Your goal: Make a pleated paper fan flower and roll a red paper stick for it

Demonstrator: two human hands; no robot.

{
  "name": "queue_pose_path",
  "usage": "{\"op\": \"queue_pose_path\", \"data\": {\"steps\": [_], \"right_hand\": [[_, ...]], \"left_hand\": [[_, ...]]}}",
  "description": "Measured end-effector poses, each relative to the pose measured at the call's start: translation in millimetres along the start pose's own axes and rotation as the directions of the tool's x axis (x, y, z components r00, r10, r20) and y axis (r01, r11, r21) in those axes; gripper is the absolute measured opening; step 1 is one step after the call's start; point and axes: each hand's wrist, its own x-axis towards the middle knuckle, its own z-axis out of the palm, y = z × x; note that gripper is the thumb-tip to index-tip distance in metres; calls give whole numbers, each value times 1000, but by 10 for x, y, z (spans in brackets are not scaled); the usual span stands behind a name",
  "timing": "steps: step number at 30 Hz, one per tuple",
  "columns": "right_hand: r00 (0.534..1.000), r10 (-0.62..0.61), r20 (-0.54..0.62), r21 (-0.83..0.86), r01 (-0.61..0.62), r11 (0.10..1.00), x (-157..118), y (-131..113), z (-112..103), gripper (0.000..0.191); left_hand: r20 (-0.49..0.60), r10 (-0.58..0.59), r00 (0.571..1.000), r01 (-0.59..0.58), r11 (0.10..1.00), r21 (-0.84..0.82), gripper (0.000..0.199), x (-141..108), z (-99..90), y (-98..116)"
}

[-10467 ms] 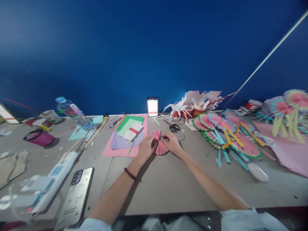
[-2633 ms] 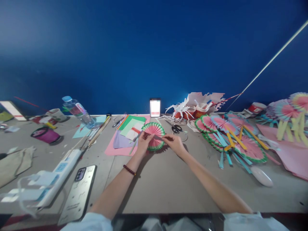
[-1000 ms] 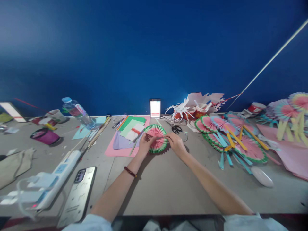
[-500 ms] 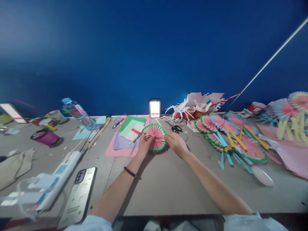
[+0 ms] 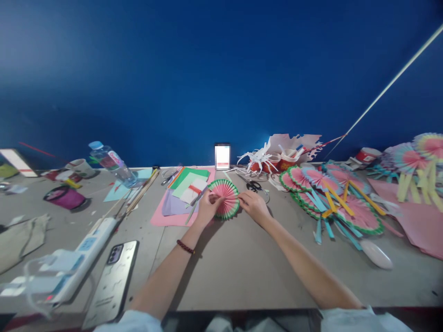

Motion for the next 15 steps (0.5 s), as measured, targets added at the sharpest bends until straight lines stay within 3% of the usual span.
{"op": "queue_pose_path", "data": {"steps": [6, 11, 15], "right_hand": [[1000, -2, -6, 57, 2, 998, 10, 19, -20, 24], [1000, 20, 3, 66, -20, 998, 6, 31, -9, 24], [996, 90, 20, 111, -92, 990, 0, -7, -19, 22]], "left_hand": [[44, -87, 995, 93, 986, -139, 50, 62, -26, -3], [142, -144, 979, 161, 980, -116, 45, 48, -54, 4], [132, -142, 981, 153, 985, -80, 40, 40, -60, -30]]}}
